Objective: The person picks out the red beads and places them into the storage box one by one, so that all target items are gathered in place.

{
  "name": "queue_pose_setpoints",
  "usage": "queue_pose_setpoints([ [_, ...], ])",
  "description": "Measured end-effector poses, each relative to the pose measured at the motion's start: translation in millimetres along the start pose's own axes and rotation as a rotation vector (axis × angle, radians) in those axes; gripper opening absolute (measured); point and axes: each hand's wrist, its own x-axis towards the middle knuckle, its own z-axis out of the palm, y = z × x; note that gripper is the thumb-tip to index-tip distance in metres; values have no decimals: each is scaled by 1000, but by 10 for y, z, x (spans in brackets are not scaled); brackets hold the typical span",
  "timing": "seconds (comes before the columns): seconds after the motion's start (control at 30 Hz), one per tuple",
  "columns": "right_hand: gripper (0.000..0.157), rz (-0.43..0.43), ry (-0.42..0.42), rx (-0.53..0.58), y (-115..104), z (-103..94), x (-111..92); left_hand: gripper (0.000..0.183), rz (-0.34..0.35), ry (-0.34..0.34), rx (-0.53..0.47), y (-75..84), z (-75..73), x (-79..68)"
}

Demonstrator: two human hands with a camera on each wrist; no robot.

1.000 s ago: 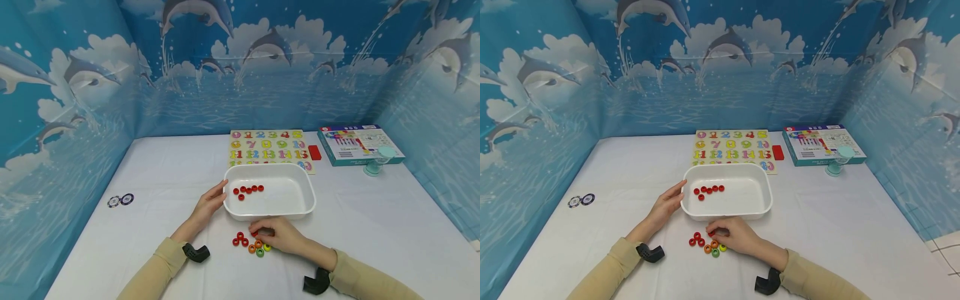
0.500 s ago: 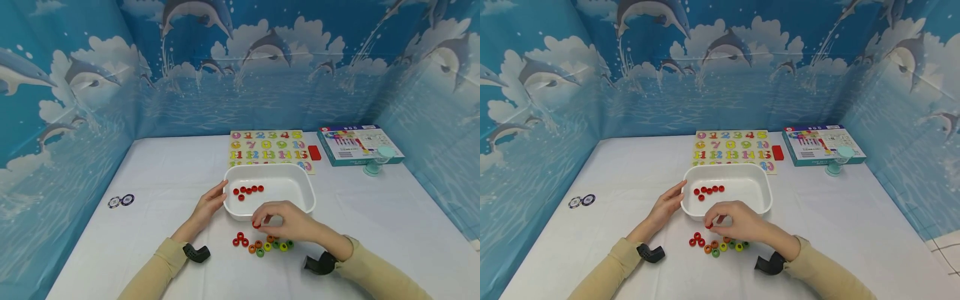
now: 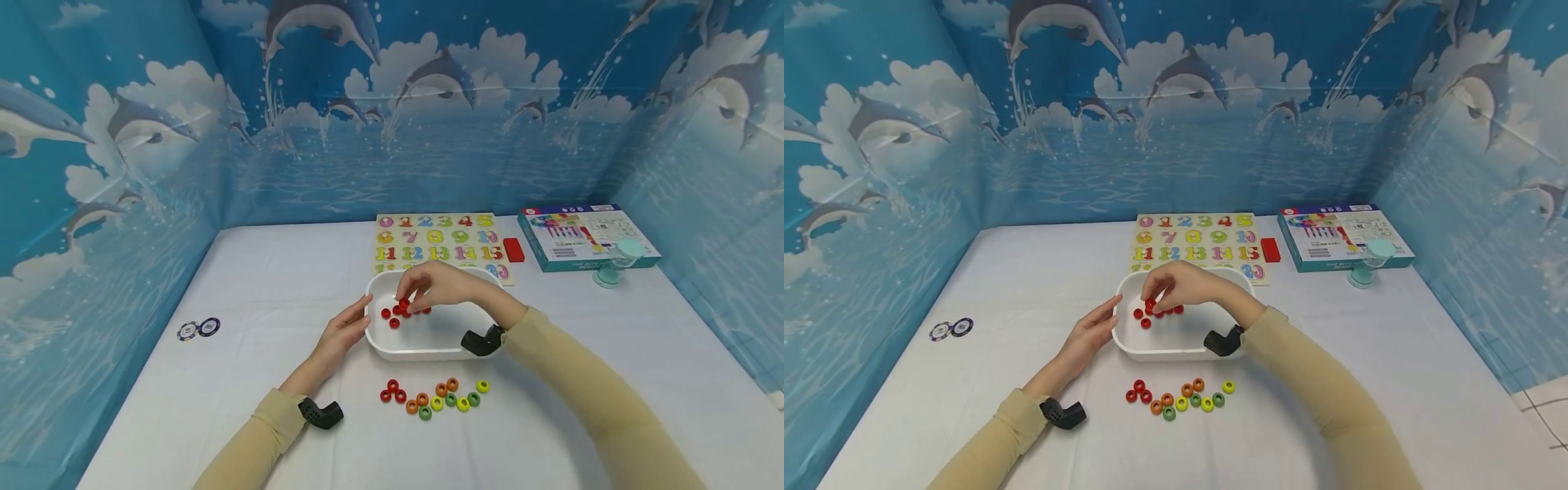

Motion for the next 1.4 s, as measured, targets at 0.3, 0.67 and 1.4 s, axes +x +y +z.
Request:
queue_pose_setpoints([
  [0.3,23,119,-79,-47,389,52,278,47,15,-1,6,-40,-18,26],
  [0.67,21,148,-112,-99,545,154,283,46,9,29,-14,-223,-81,116],
  [1.4,23,-164,74,93,-398,348,-473,46,7,2,-4,-34,-12,21],
])
